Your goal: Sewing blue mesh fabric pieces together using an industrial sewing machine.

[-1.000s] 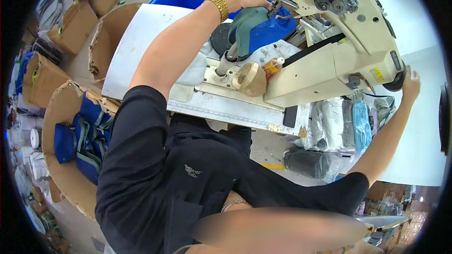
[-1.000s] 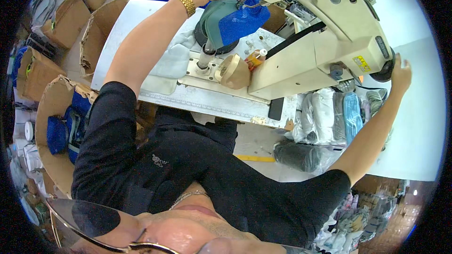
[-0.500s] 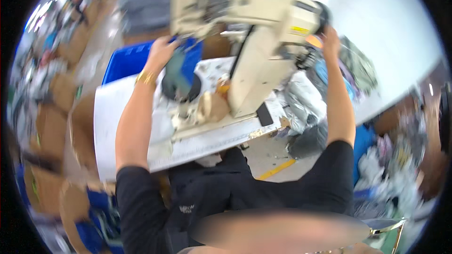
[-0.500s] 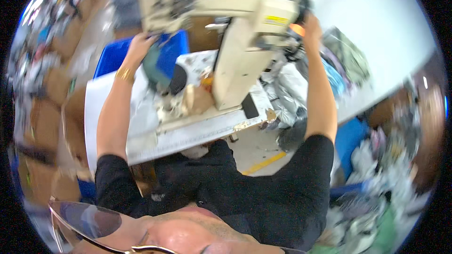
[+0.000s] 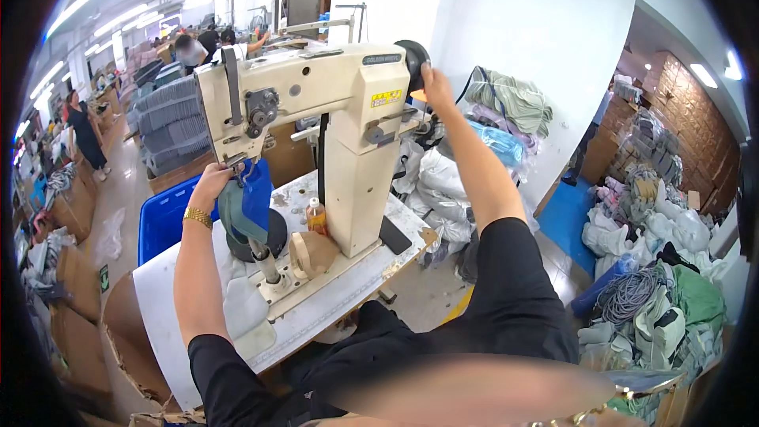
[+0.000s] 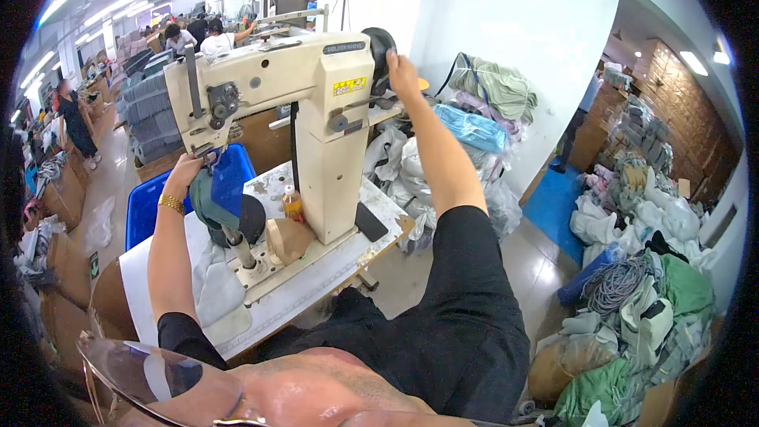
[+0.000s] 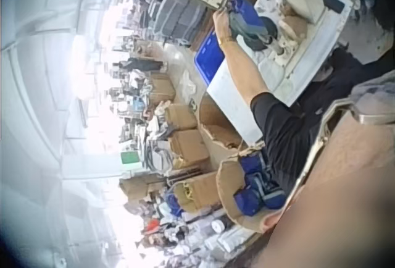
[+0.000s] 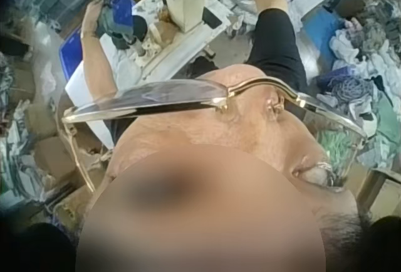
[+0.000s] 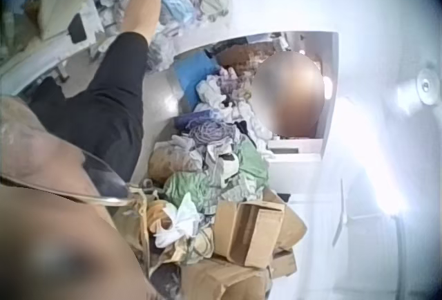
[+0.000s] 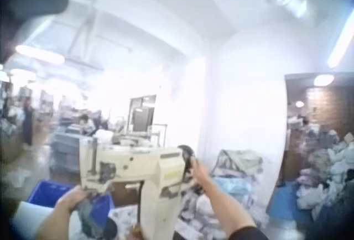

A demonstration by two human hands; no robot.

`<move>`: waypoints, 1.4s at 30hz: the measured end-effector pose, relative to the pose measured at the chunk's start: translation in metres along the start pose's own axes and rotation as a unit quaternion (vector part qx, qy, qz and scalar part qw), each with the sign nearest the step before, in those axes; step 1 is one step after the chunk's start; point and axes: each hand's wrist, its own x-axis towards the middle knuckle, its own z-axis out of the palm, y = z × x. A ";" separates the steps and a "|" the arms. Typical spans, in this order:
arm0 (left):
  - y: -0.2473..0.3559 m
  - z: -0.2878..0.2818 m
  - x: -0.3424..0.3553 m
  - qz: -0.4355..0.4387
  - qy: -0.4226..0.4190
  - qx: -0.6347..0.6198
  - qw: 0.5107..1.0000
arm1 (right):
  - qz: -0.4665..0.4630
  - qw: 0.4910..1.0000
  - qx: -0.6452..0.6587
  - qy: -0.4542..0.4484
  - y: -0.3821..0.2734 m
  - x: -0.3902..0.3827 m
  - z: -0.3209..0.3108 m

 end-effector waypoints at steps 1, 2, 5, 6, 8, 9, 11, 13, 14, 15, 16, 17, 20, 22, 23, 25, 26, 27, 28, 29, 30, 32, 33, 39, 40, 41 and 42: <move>0.008 0.002 -0.007 -0.005 0.026 0.062 0.998 | 0.005 1.000 -0.004 0.001 -0.006 0.006 -0.001; -0.005 -0.003 -0.003 -0.019 0.033 0.061 0.997 | 0.007 1.000 -0.005 -0.004 -0.015 0.012 0.000; -0.082 -0.031 0.031 0.172 0.108 0.101 0.974 | -0.191 0.966 -0.172 -0.015 -0.015 0.020 0.013; -0.085 -0.038 0.040 0.193 0.082 0.131 0.969 | -0.355 0.910 -0.200 0.078 0.012 0.018 0.018; -0.037 -0.002 0.032 0.250 0.085 0.163 0.951 | -0.253 0.927 -0.278 0.018 0.063 0.026 -0.001; -0.047 -0.013 0.022 0.237 0.116 0.180 0.948 | -0.042 0.995 -0.007 -0.087 0.038 0.022 0.013; -0.025 0.002 0.024 0.193 0.113 0.170 0.960 | -0.298 0.933 -0.189 0.071 0.076 0.039 -0.009; -0.021 -0.004 -0.002 0.126 0.141 0.179 0.966 | 0.035 0.981 0.189 -0.013 0.006 0.015 0.008; -0.016 0.000 0.004 0.143 0.147 0.184 0.961 | -0.036 0.993 0.111 0.005 0.029 0.025 -0.004; -0.021 -0.001 0.008 0.143 0.167 0.188 0.957 | 0.040 0.974 0.225 -0.001 0.023 0.021 0.003; -0.025 -0.002 0.008 0.147 0.185 0.192 0.952 | 0.026 0.979 0.202 0.005 0.018 0.015 0.006; -0.022 0.000 0.004 0.148 0.192 0.172 0.955 | 0.017 0.971 0.236 0.009 0.017 0.007 0.009; -0.005 -0.001 -0.017 0.091 0.172 0.034 0.980 | 0.012 0.957 0.289 0.016 0.008 -0.011 0.021; -0.005 -0.003 -0.023 0.091 0.191 0.030 0.977 | 0.013 0.951 0.307 0.021 0.009 -0.008 0.021; -0.002 -0.004 -0.027 0.100 0.199 0.041 0.974 | 0.017 0.974 0.228 0.010 0.015 0.001 0.014; 0.002 -0.008 -0.036 0.115 0.211 0.051 0.969 | 0.023 0.996 0.082 -0.034 0.009 0.022 -0.001; 0.006 -0.006 -0.036 0.119 0.207 0.052 0.970 | -0.017 0.998 -0.041 -0.045 0.027 0.057 -0.019; 0.006 -0.007 -0.040 0.130 0.230 0.070 0.962 | -0.010 0.996 -0.015 -0.090 0.020 0.077 -0.021; 0.006 -0.008 -0.045 0.142 0.253 0.090 0.953 | -0.004 0.991 0.012 -0.135 0.012 0.095 -0.023; 0.005 -0.008 -0.046 0.142 0.253 0.094 0.952 | -0.002 0.991 0.015 -0.135 0.013 0.115 -0.025; 0.003 -0.007 -0.047 0.134 0.278 0.083 0.948 | 0.015 0.984 -0.033 -0.173 0.018 0.137 -0.028; -0.007 -0.007 -0.052 0.122 0.306 0.075 0.941 | 0.031 0.973 -0.078 -0.215 0.029 0.171 -0.024; -0.012 -0.010 -0.057 0.103 0.325 0.043 0.939 | 0.012 0.967 -0.102 -0.231 0.033 0.183 -0.020; -0.034 -0.004 -0.099 0.107 0.347 -0.210 0.908 | -0.275 0.885 -0.234 -0.293 0.078 0.226 -0.020; -0.036 -0.005 -0.110 0.105 0.351 -0.206 0.907 | -0.276 0.886 -0.229 -0.295 0.077 0.224 -0.010; -0.038 -0.004 -0.117 0.095 0.357 -0.218 0.903 | -0.218 0.917 -0.182 -0.280 0.073 0.219 -0.001; -0.040 -0.002 -0.122 0.084 0.362 -0.231 0.899 | -0.158 0.942 -0.136 -0.263 0.070 0.213 0.004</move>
